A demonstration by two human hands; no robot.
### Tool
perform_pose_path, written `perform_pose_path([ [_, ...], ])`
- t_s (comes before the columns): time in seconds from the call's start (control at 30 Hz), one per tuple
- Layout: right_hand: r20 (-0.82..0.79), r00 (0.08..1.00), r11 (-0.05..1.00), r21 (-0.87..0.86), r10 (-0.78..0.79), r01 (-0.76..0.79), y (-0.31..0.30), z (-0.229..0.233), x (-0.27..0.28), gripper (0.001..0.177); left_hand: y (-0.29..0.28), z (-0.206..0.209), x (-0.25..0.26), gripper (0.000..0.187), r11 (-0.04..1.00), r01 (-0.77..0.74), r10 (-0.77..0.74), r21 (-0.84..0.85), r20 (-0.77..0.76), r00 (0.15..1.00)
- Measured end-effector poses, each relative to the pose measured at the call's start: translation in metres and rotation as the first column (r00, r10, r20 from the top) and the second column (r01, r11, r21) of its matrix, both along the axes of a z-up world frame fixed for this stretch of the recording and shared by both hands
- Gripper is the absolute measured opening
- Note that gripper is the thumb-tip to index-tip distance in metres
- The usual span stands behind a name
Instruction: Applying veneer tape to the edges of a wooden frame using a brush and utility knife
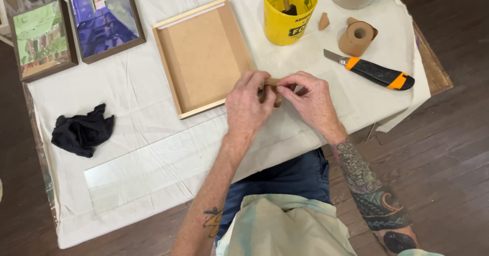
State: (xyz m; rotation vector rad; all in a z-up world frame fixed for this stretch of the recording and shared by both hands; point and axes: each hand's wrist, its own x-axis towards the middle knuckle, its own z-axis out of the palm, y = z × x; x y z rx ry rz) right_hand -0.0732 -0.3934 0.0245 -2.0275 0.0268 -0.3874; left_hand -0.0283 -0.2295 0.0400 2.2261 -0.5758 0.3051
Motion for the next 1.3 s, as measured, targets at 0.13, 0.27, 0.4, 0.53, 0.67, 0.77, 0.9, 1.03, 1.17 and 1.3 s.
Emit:
perform_pose_path([
  [0.13,0.024,1.000,1.000,-0.003,-0.019,0.019,0.004,0.002,-0.001,0.010,-0.011,-0.009,0.004,0.011,0.999,0.016,-0.020,0.051,0.067,0.998],
  [0.27,0.026,0.998,0.998,0.031,-0.051,0.050,0.001,0.002,-0.005,0.010,0.007,-0.021,0.019,0.011,0.997,-0.019,0.011,0.078,0.101,0.995],
  [0.4,0.036,0.998,0.997,0.056,-0.056,0.054,-0.001,0.005,-0.007,0.009,0.028,-0.016,0.025,0.013,1.000,0.028,-0.028,-0.011,0.015,0.999],
  [0.53,0.069,0.997,0.999,0.032,-0.043,0.041,0.002,0.003,-0.003,0.009,0.013,-0.011,0.025,0.024,0.989,0.149,-0.149,-0.015,-0.010,0.989],
  [0.67,0.090,0.993,0.995,0.071,-0.081,0.075,0.002,0.001,-0.005,0.009,0.010,-0.013,0.026,0.019,0.976,0.203,-0.190,0.082,-0.141,0.971],
  [0.77,0.122,0.987,0.993,0.073,-0.102,0.094,0.005,-0.008,-0.004,0.010,0.006,-0.007,0.021,0.015,0.979,0.199,-0.193,0.052,-0.110,0.975],
  [0.9,0.195,0.977,0.996,0.033,-0.086,0.081,0.007,-0.001,0.004,0.013,0.001,-0.013,0.020,0.015,0.985,0.165,-0.168,-0.047,-0.064,0.984],
  [1.03,0.222,0.971,0.995,-0.009,-0.094,0.098,0.007,-0.005,0.004,0.011,-0.001,-0.021,0.019,0.009,0.988,0.139,-0.144,-0.068,-0.072,0.987],
  [1.17,0.236,0.968,0.996,-0.021,-0.079,0.087,0.005,-0.017,0.005,0.008,0.005,-0.026,0.025,0.007,1.000,0.004,-0.003,-0.020,0.034,0.999],
  [1.3,0.201,0.978,0.998,0.021,-0.057,0.054,-0.001,-0.008,-0.002,0.009,0.016,-0.010,0.021,0.014,0.980,0.136,-0.146,-0.143,-0.064,0.987],
])
